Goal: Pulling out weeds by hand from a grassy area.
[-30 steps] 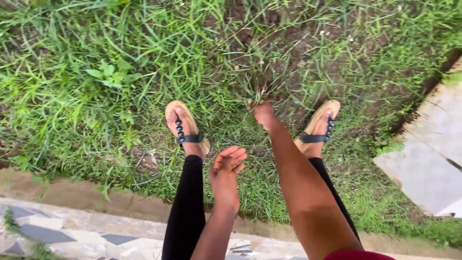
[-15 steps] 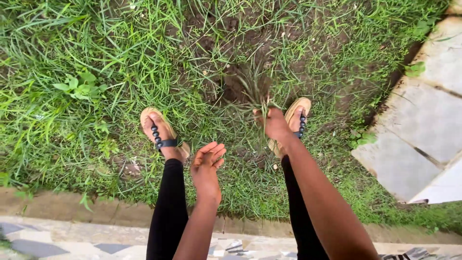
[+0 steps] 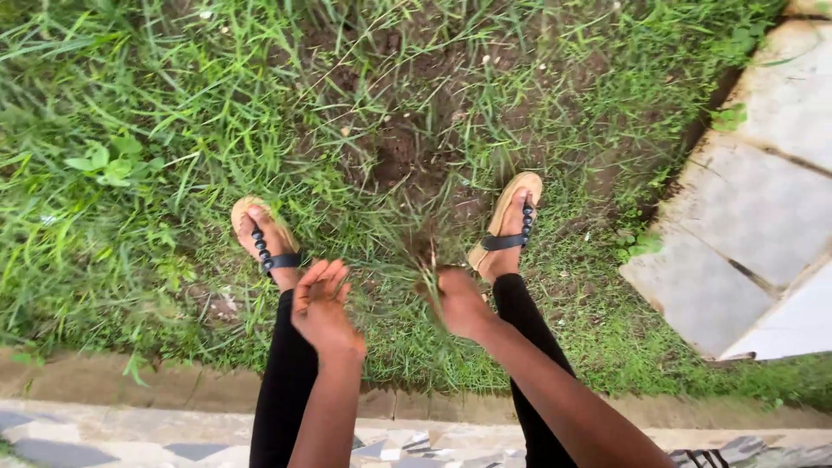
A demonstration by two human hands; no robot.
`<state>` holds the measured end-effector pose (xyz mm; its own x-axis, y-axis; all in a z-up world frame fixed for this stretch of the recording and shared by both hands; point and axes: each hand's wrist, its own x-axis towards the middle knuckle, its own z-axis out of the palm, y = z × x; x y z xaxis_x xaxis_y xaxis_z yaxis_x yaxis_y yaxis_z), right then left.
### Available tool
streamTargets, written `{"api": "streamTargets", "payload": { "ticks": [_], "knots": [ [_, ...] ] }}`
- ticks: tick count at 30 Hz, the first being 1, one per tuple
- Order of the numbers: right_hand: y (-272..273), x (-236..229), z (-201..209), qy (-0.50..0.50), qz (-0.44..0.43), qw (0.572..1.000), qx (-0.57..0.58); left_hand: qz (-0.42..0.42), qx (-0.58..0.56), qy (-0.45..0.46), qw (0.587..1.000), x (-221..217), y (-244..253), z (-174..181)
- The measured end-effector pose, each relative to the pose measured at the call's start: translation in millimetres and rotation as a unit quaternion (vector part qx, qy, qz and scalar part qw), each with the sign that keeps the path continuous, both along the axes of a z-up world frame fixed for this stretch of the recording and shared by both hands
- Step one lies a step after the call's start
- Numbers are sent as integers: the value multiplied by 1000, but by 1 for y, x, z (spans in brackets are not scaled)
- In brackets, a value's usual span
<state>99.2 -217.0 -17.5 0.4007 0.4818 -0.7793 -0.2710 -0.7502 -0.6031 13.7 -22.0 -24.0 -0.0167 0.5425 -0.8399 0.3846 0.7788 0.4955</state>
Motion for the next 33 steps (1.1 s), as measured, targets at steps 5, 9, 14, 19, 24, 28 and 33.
{"api": "streamTargets", "payload": {
  "ticks": [5,9,14,19,24,28,33],
  "knots": [
    [69,26,12,83,-38,996,8,35,69,-11,997,-12,13,-3],
    [105,87,27,19,-61,984,168,22,64,31,997,-6,10,-3],
    [126,162,27,80,-83,993,-21,13,56,13,998,-12,15,-5],
    [62,200,-34,2,-136,987,83,5,40,2,999,4,24,-1],
    [3,256,-30,173,-387,855,298,-37,21,18,999,8,37,9],
    [-47,303,-14,-78,-270,945,170,-50,-4,10,999,3,30,4],
    [-142,356,-160,-87,101,954,-269,16,-27,-87,996,11,22,-3]
  ]
}}
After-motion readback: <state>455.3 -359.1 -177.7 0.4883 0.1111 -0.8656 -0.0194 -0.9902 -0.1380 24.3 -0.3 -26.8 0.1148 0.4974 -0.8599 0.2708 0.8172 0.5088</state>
